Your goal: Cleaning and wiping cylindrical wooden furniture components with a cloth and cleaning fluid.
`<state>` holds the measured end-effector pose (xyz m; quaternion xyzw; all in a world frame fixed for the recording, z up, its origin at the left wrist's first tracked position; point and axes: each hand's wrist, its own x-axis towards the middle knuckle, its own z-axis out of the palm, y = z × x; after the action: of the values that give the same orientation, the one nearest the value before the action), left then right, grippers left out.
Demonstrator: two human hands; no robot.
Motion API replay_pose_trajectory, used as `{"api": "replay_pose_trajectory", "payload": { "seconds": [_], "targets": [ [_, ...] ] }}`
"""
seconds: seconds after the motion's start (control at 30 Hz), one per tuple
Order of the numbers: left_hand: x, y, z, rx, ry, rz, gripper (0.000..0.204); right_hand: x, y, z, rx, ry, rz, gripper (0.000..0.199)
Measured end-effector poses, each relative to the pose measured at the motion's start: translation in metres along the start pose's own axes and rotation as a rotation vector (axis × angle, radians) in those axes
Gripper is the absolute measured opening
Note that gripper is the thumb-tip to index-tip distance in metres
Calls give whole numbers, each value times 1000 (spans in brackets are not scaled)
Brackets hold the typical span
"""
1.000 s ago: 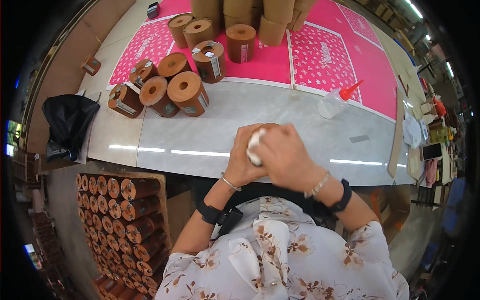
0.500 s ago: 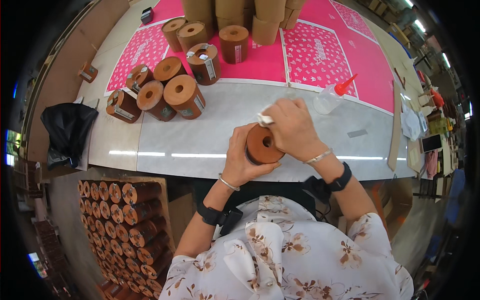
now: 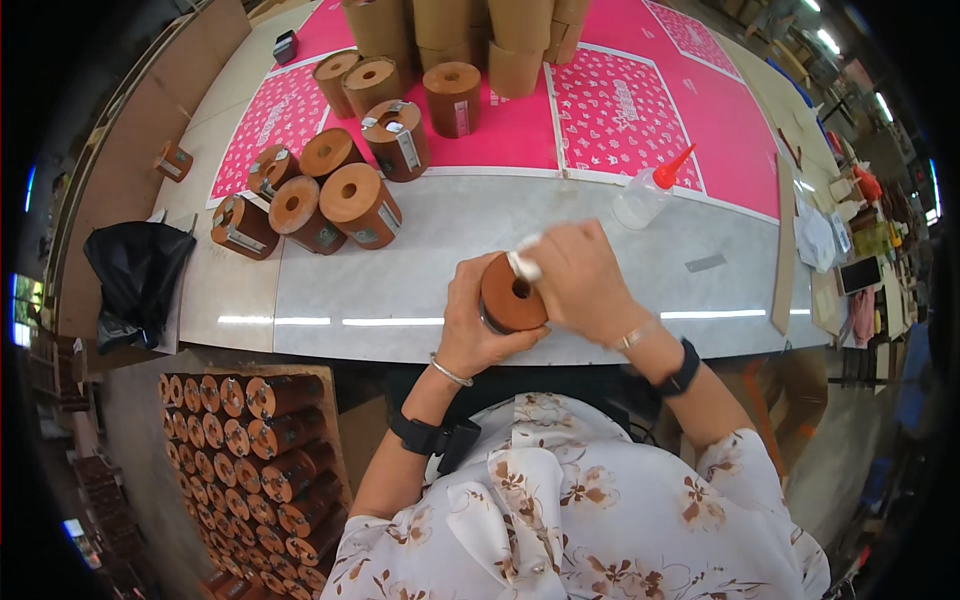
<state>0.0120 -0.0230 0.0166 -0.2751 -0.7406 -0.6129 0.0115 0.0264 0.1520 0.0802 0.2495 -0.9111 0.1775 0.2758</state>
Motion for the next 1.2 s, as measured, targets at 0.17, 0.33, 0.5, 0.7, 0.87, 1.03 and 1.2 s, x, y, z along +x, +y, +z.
{"api": "replay_pose_trajectory", "payload": {
  "seconds": [0.17,0.33,0.5,0.7,0.87,1.03,1.2],
  "targets": [
    [-4,-1,6,34,42,46,82,-35,-49,-20,92,-36,-65,24],
    [-1,2,4,18,41,52,80,-22,-39,-20,91,-32,-52,22],
    [3,3,6,78,-3,12,84,-74,20,-35,-124,-42,218,15],
    [19,36,-23,310,-135,43,91,-136,50,-15,-80,-66,486,13],
    [25,30,-18,592,-247,350,90,-173,75,12,-90,14,426,17],
    [-47,71,-68,769,-142,48,87,-182,85,2,84,-38,497,25],
    [-203,154,-153,999,335,-399,80,-183,111,12,320,-58,588,29]
  ]
}}
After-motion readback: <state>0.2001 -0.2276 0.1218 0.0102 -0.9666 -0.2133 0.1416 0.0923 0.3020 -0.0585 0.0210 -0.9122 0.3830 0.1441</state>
